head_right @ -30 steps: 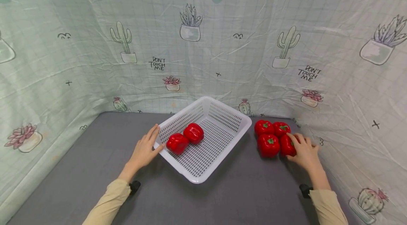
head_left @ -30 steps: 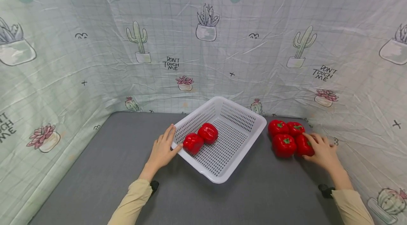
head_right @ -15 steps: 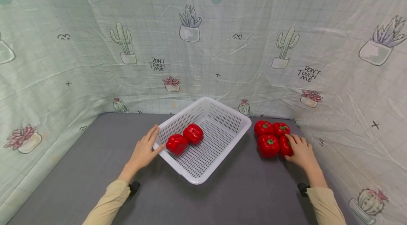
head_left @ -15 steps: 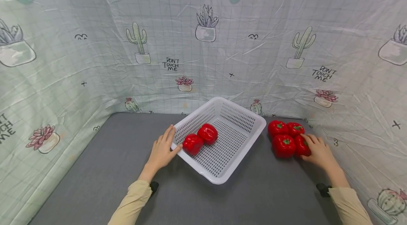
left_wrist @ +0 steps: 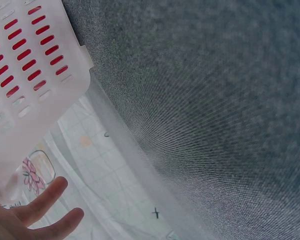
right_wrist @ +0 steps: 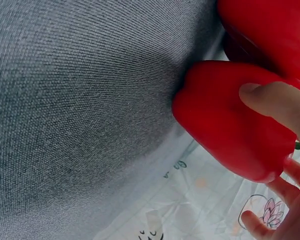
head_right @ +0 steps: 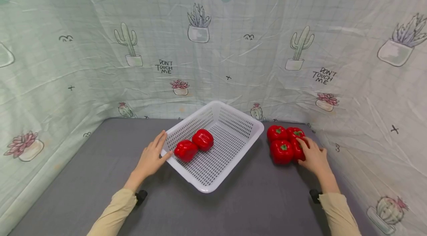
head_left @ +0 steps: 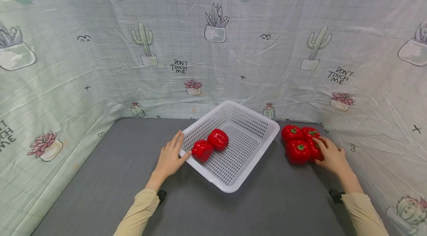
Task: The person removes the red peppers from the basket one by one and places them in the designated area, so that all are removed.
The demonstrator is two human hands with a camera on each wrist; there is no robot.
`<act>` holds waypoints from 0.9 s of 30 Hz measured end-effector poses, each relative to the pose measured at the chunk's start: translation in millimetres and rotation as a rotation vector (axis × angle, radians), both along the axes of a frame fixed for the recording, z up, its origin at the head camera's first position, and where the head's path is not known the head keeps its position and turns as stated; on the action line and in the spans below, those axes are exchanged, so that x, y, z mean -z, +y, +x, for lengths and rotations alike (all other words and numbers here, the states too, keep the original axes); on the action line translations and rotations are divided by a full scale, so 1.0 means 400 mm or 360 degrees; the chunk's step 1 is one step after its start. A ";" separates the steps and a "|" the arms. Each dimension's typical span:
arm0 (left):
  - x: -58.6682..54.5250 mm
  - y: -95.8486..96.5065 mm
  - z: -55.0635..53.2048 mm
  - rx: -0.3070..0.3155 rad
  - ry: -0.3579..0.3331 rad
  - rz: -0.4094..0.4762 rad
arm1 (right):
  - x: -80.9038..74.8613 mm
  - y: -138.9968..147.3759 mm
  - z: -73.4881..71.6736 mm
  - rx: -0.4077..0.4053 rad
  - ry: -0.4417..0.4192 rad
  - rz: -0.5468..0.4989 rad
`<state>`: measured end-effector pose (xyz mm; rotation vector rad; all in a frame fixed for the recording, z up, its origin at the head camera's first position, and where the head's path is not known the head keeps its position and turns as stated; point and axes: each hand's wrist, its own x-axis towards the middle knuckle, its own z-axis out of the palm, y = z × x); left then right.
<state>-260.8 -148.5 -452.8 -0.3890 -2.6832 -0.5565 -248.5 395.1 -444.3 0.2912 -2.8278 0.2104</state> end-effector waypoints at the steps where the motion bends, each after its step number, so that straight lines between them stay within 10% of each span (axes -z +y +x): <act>1: -0.001 0.000 0.000 -0.0007 -0.0011 -0.0014 | 0.000 0.000 0.001 0.0001 0.0005 -0.0010; 16: 0.003 0.001 0.007 0.0027 0.0092 0.0052 | -0.002 0.004 0.007 0.0003 0.0024 -0.0041; 27: 0.001 -0.001 0.001 -0.0017 -0.0031 -0.0023 | -0.002 0.012 0.007 0.0019 0.0001 -0.0040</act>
